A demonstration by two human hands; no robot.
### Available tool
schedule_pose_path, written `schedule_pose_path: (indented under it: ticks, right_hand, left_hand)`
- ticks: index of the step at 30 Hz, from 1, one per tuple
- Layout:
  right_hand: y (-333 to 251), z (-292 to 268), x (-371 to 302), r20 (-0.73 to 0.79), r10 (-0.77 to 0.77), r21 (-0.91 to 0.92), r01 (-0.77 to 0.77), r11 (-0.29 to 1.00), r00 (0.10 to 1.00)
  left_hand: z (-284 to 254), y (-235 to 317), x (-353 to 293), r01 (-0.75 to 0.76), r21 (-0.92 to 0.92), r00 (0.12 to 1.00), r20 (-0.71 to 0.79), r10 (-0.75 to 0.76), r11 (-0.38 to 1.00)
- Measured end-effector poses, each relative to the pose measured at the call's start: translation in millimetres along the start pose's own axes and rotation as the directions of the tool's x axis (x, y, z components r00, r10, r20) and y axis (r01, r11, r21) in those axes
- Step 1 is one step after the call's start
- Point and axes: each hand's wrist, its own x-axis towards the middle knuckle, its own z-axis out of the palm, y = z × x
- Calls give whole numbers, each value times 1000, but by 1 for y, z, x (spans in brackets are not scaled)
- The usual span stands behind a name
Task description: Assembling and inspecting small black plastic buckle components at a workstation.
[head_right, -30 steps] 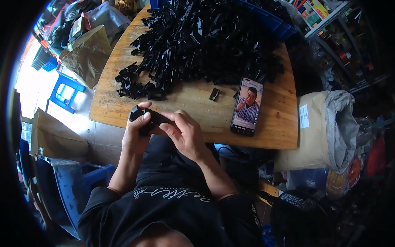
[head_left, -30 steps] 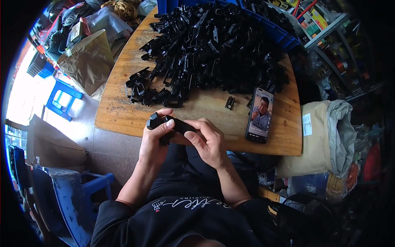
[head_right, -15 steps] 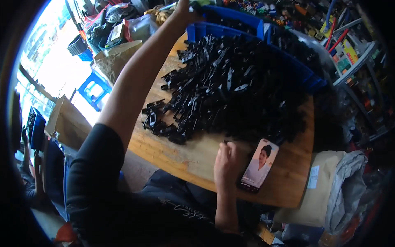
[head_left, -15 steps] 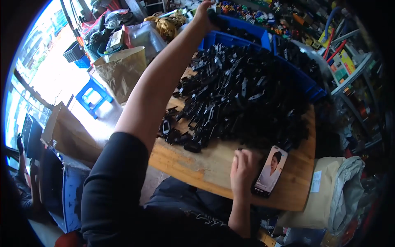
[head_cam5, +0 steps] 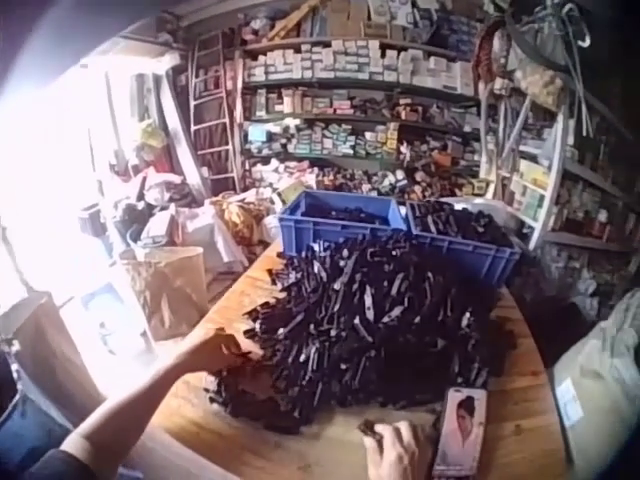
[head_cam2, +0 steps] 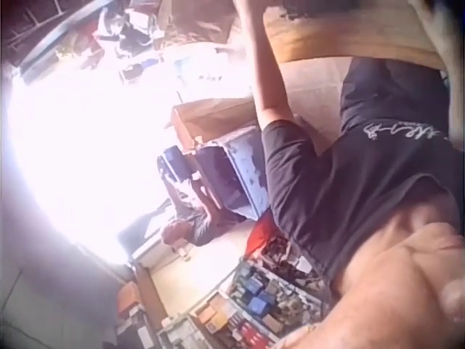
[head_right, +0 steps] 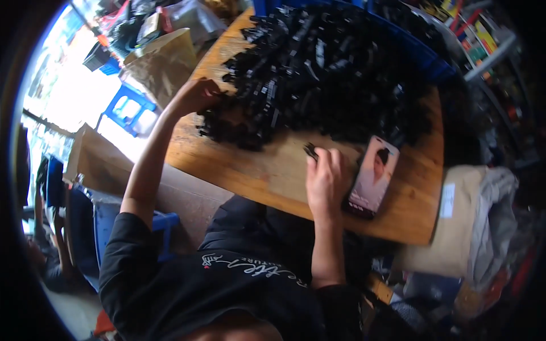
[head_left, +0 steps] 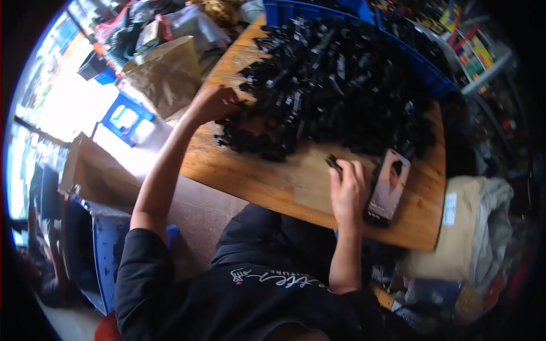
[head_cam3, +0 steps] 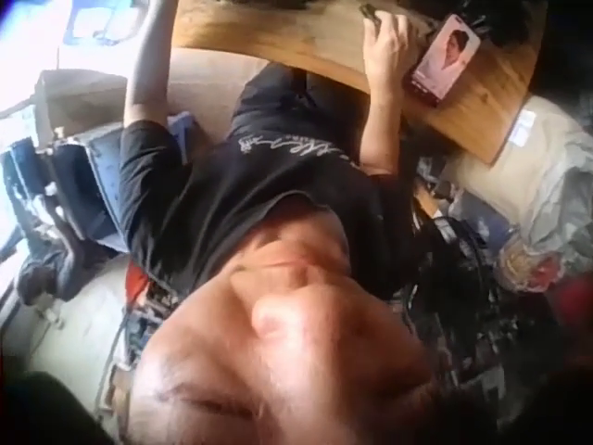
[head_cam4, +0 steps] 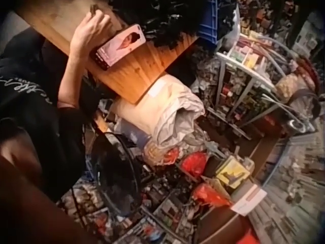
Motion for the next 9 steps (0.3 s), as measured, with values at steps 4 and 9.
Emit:
schedule_pose_path:
  ticks: [4,9]
  right_hand:
    - [-10,5,-5,8,10,341,-12,940,1000]
    - [-22,-8,-33,95,91,655,-131,744,991]
  left_hand:
    - [4,4,-9,-26,-141,992,-126,8,990]
    - [-11,52,-19,88,-665,955,-156,-253,741]
